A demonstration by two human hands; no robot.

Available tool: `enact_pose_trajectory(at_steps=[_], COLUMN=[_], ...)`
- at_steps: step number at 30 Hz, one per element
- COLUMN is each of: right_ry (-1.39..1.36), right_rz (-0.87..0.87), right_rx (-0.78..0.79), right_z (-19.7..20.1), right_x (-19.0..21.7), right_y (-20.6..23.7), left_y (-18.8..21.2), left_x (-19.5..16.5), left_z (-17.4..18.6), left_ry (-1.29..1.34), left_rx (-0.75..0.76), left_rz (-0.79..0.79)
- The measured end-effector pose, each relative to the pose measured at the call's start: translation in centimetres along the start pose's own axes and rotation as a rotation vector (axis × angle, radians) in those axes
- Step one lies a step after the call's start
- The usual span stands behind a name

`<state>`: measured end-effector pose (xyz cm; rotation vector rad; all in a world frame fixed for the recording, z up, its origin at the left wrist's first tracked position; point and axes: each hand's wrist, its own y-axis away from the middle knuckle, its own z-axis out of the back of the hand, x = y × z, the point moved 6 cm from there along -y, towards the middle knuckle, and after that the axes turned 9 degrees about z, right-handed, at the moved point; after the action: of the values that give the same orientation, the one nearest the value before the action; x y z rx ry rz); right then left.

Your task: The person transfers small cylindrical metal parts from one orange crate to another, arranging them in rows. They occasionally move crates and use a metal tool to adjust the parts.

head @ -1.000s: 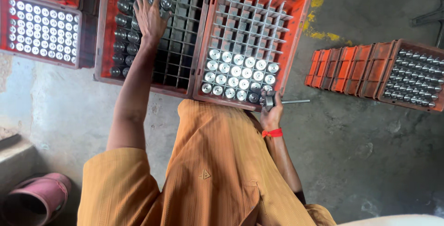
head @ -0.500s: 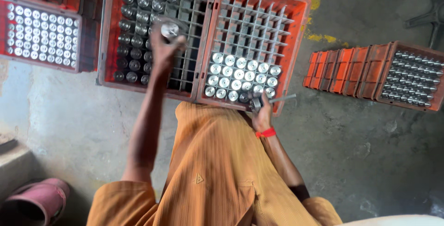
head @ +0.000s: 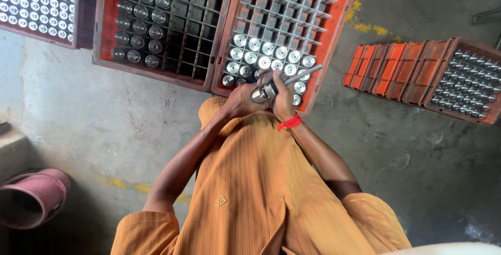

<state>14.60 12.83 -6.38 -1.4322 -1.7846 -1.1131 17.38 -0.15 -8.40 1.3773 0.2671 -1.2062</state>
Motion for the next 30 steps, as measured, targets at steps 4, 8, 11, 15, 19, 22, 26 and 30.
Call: enact_pose_trajectory(at_steps=[4,8,11,15,19,22,26,30], right_ry=[0.058,-0.114,-0.208,-0.287,-0.255,-0.271,-0.314,-0.316], right_rz=[-0.002,-0.178,0.052,0.165,0.092,0.114,0.075,0.062], right_rx=[0.165,-0.134,-0.455,-0.466,-0.504,-0.499,-0.641,-0.645], right_z=[1.3,5.4,10.1,14.0,15.0,14.2,13.9,13.1], right_x=[-0.8,-2.7,-1.0,0.7,-0.2,-1.1,-2.5,-3.1], right_y=[0.9,0.0,-2.2,-2.8,-1.2,-0.2,1.0,1.8], left_y=[-1.0,-2.0,-4.0,-7.4,-9.2,-9.3,-7.3,-7.6], left_x=[0.5,0.6,0.9,1.0,-1.4,-2.0,-1.9,-1.5], left_z=[-1.7,-2.4,1.3,7.3,9.6,9.9,13.1,21.3], left_ry=[-0.007,0.108,-0.174,-0.439,-0.735,-0.723,-0.456,-0.345], left_rx=[0.130,0.291,-0.069,-0.522,-0.738,-0.638,-0.622,-0.810], left_rz=[-0.044,-0.161,-0.246,-0.213,-0.459,-0.488,-0.559,-0.488])
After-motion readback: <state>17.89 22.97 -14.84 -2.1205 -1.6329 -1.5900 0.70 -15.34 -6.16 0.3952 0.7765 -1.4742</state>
